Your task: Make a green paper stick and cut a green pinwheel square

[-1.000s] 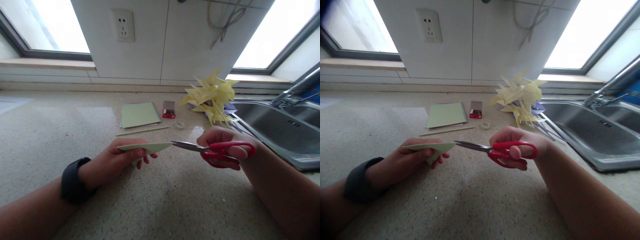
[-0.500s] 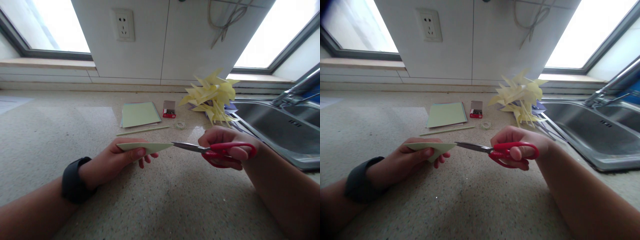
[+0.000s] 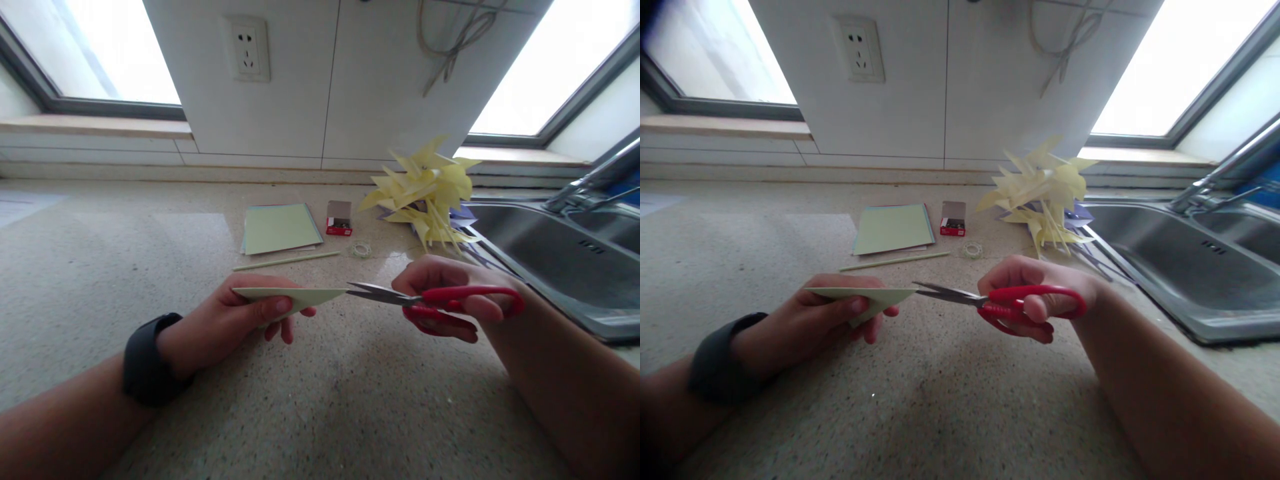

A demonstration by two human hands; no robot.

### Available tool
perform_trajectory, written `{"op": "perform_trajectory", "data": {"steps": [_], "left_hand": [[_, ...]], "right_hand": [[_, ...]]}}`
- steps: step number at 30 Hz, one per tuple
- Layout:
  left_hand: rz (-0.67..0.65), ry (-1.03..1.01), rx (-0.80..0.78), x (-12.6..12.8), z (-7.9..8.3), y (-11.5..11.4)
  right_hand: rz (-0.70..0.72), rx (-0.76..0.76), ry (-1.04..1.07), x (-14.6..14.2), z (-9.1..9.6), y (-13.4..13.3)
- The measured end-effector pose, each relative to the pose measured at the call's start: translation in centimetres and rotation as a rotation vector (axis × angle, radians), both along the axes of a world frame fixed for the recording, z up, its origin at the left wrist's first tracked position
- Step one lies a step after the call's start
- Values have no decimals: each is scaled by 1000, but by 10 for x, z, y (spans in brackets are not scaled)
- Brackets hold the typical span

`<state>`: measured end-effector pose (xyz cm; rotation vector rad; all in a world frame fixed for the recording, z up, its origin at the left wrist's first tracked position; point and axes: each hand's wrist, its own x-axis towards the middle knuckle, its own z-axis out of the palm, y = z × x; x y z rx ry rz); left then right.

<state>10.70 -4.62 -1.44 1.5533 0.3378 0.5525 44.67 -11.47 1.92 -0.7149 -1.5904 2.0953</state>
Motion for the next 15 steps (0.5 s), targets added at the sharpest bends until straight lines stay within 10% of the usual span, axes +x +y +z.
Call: {"op": "perform_trajectory", "data": {"steps": [15], "left_hand": [[-129, 69, -23, 3, 16, -3]], "right_hand": [[57, -107, 36, -14, -4, -2]]}}
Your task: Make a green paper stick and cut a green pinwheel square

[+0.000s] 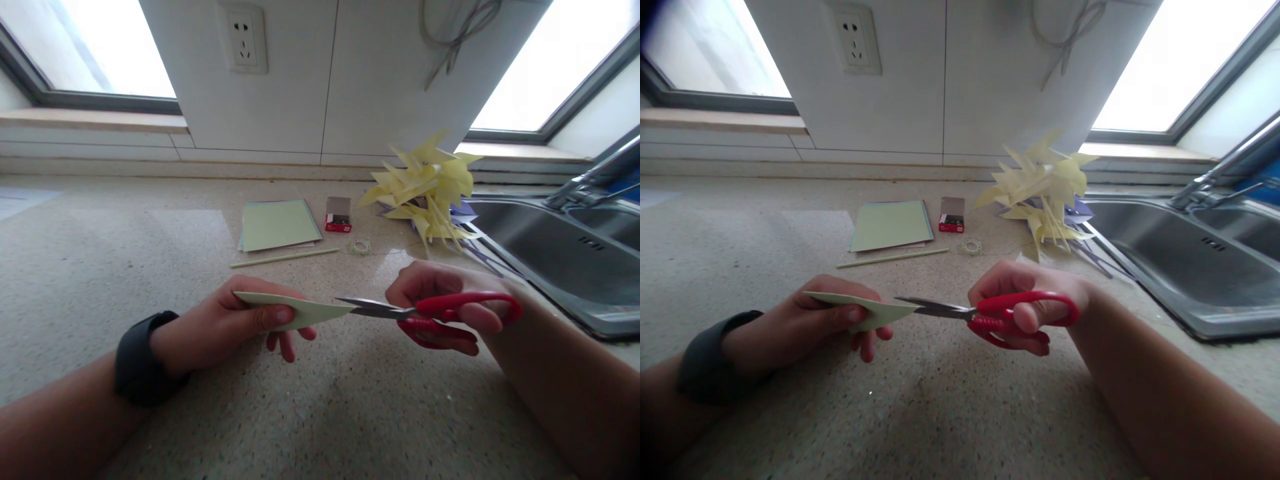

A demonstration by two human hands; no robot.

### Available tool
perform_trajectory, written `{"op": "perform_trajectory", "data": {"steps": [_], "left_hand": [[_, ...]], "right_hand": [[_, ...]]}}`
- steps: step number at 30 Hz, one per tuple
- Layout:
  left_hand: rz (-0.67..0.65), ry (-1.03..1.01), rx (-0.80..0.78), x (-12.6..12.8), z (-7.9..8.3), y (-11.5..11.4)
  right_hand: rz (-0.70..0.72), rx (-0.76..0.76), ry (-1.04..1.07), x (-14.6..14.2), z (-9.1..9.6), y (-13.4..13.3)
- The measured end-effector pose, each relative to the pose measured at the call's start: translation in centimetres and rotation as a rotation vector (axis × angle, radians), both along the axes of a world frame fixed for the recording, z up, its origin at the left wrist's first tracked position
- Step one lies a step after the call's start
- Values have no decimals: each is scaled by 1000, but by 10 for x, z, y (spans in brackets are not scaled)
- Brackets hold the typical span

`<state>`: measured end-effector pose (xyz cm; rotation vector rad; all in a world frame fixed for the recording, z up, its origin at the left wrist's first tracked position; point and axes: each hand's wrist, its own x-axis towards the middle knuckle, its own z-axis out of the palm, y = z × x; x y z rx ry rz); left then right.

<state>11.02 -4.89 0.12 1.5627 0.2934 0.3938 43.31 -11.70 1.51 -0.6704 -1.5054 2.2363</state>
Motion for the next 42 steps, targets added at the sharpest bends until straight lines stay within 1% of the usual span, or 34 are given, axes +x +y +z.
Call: {"op": "perform_trajectory", "data": {"steps": [3, 5, 11, 16, 21, 30, 33, 37, 42], "left_hand": [[-1, 5, -25, -1, 0, -1], [-2, 1, -41, -1, 0, -1], [8, 21, 13, -2, 0, -1], [3, 11, -15, 0, 0, 0], [18, 5, -15, 0, 0, -1], [24, -13, 29, 1, 0, 0], [29, 4, 54, 1, 0, 0], [34, 4, 51, 0, 0, -1], [40, 38, 79, 2, 2, -4]], "right_hand": [[10, -2, 8, -1, -1, 0], [-12, 7, 28, -1, -2, -1], [-37, 49, 14, 1, -3, -2], [-42, 42, -3, 2, 1, -1], [-41, 81, -12, 2, 1, -1], [-50, 71, -69, 5, 3, -1], [-61, 77, -70, 6, 3, -2], [-66, 61, -66, 6, 4, -1], [-24, 60, -49, 0, 1, 0]]}}
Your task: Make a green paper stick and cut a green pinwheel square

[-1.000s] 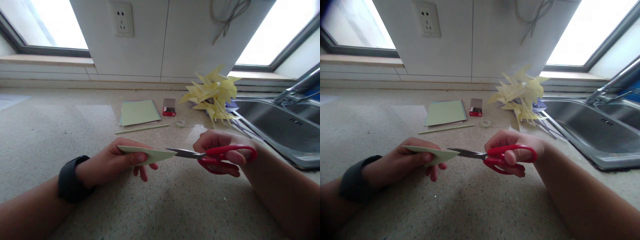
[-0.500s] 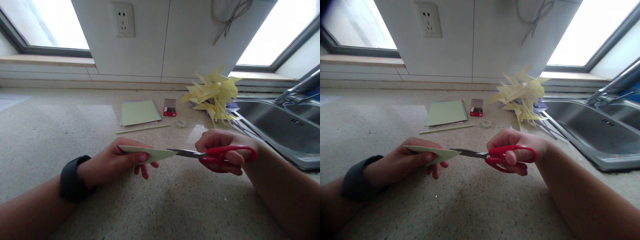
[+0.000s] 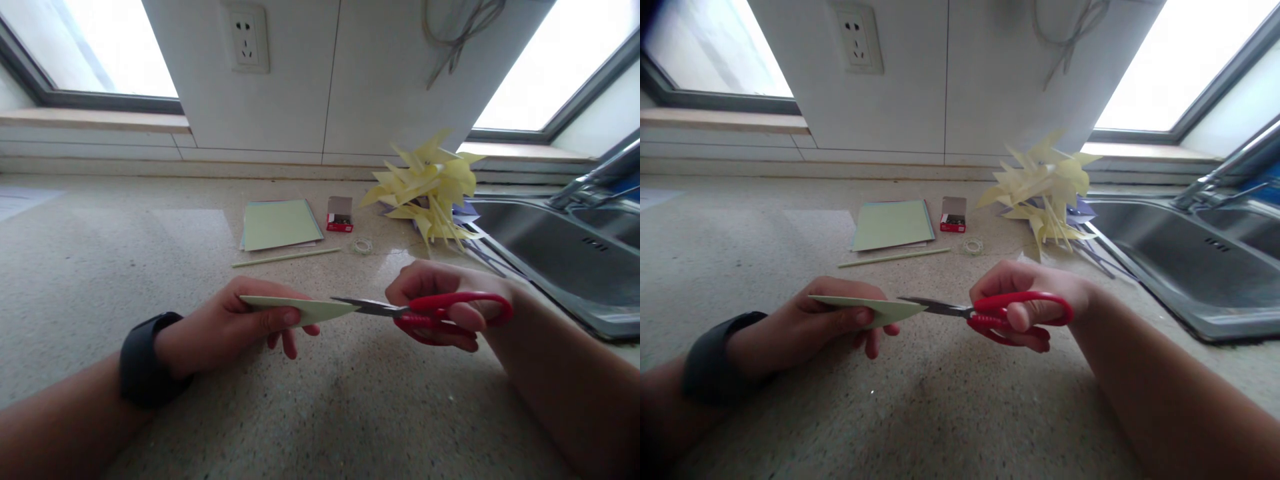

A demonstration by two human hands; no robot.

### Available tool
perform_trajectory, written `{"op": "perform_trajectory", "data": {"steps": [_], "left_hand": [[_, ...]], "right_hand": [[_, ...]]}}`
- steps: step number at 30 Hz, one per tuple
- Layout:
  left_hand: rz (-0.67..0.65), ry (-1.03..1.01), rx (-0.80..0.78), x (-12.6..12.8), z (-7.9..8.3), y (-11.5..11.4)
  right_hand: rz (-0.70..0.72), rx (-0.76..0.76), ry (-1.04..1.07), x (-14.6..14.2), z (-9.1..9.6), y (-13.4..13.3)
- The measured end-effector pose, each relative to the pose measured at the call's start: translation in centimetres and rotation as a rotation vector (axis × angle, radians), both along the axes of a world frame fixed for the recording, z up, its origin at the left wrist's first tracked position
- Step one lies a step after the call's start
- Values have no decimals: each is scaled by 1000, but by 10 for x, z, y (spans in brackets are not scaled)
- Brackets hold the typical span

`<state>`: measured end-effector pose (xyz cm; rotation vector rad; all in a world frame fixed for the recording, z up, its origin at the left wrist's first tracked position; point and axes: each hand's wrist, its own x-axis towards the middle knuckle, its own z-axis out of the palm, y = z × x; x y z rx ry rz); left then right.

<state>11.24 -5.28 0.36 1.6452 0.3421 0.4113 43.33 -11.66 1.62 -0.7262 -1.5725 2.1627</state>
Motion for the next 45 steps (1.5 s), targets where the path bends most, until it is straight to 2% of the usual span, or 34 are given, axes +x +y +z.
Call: {"op": "perform_trajectory", "data": {"steps": [4, 14, 27, 40, 45], "left_hand": [[-6, 6, 22, 1, 0, -1], [-13, -7, -30, 0, 0, -3], [7, -12, 33, 2, 0, -5], [2, -49, 54, 3, 0, -7], [6, -38, 83, 3, 2, -7]], "right_hand": [[11, 6, 2, -4, -2, 0], [-83, 21, -26, 0, -3, -3], [-80, -64, -22, -8, -1, -7], [-134, -32, -89, -6, 0, -6], [-83, -50, -45, -8, -1, -5]]}}
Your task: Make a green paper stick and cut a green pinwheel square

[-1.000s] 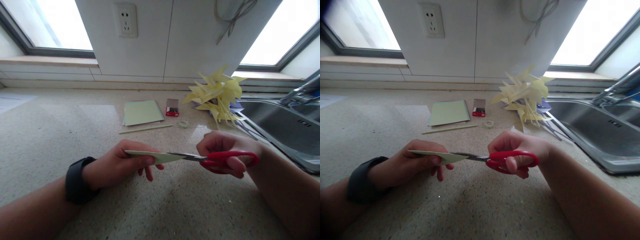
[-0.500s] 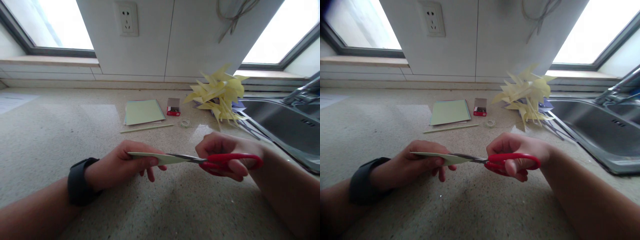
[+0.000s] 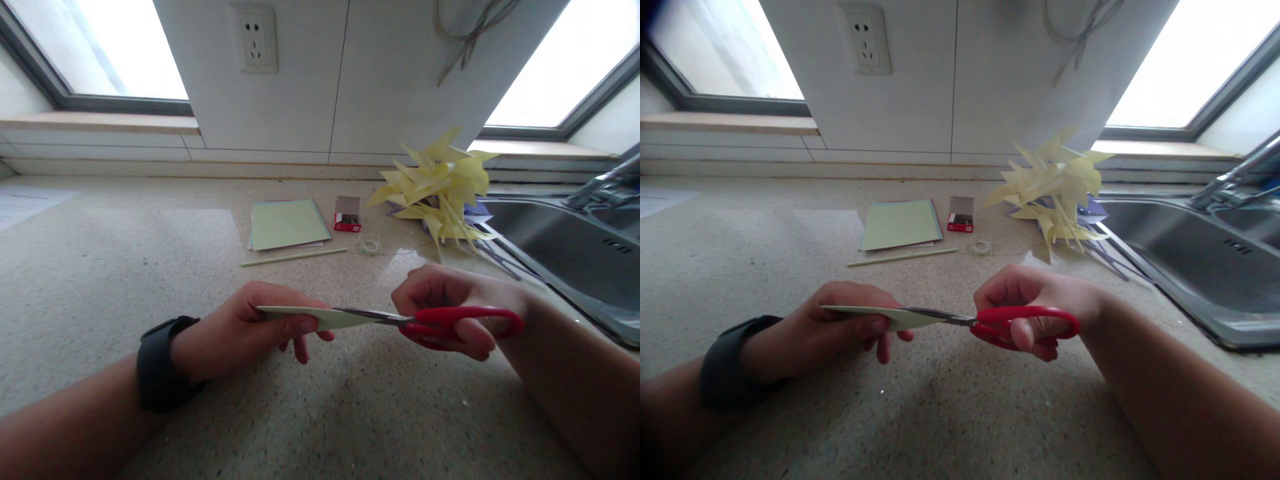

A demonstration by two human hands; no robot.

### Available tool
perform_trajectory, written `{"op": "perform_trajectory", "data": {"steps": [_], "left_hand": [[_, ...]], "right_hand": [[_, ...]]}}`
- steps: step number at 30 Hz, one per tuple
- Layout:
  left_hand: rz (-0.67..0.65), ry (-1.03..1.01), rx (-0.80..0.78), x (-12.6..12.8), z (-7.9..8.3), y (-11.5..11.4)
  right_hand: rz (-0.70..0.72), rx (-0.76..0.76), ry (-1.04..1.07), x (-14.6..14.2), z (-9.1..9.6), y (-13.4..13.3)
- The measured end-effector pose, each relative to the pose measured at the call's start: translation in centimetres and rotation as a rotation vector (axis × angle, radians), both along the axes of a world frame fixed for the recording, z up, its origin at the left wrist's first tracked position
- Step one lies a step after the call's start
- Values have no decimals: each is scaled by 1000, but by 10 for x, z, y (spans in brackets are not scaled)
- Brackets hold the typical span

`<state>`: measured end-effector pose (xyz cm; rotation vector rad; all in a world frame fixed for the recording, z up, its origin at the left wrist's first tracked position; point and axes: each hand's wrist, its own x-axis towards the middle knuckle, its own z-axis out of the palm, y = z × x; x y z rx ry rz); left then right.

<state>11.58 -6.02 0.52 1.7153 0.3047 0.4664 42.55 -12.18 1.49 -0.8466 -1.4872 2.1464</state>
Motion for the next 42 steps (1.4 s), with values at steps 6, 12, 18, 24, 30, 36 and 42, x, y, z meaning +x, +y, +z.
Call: {"op": "perform_trajectory", "data": {"steps": [6, 12, 18, 24, 30, 36, 42], "left_hand": [[-4, -17, 79, 1, -2, -1], [-20, -41, 123, 1, -3, -1], [-23, -38, 96, 1, -3, -1], [-33, -42, 73, 0, -4, -1], [-24, -39, 62, 0, -5, -2], [-60, -49, 71, 0, -5, -2], [-80, -51, 124, 0, -2, -2]], "right_hand": [[16, -53, 37, -6, -2, -1], [37, -34, 46, -6, -3, -2], [17, -4, 21, -4, -4, 0], [24, 32, -38, -2, -2, 1], [-3, -80, 12, -5, -7, 0], [9, -160, -10, -11, -4, -2], [-31, -108, -57, -12, -3, -4]]}}
